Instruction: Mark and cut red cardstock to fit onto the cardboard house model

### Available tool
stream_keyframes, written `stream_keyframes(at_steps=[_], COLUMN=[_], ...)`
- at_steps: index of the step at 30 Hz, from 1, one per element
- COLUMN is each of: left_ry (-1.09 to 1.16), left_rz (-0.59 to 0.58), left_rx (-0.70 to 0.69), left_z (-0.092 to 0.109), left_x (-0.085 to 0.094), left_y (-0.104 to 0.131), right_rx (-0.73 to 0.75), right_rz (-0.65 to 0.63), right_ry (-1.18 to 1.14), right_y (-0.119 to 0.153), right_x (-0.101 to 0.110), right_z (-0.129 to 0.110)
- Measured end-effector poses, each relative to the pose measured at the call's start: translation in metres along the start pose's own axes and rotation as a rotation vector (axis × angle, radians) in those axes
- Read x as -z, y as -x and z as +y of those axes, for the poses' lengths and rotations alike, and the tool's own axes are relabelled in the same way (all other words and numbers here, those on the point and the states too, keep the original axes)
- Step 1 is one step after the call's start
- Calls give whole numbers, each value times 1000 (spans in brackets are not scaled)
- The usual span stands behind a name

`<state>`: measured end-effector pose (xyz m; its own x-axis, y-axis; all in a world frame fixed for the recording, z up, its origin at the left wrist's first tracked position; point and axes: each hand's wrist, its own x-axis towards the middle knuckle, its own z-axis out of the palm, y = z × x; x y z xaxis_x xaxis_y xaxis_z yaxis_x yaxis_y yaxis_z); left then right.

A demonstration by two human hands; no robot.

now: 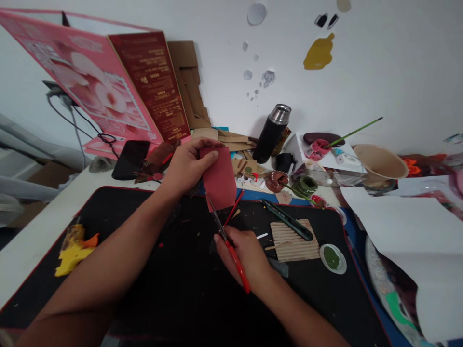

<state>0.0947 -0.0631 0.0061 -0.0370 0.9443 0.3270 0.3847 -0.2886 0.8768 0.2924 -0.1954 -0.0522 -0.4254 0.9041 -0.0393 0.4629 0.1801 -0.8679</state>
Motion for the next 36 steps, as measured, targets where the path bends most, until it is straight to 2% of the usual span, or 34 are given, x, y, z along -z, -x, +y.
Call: stream_keyframes(at_steps=[5,17,23,28,36], left_ry=[14,4,-10,-11,-51], left_rz=[-3,-13,5,12,28], left_rx=[0,-18,-38,-34,-71], left_z=[1,-2,-1,-1,2], left_x=[-1,0,0,0,0], left_y=[0,0,1,2,3], right_rx=[33,-4,-9,48,39], right_rz=[43,15,16,1,-88], right_ry=[21,128,66,-1,-63], right_y=[1,4,4,2,4], right_x=[-2,-4,-5,1,9], right_z=[1,3,6,6,2])
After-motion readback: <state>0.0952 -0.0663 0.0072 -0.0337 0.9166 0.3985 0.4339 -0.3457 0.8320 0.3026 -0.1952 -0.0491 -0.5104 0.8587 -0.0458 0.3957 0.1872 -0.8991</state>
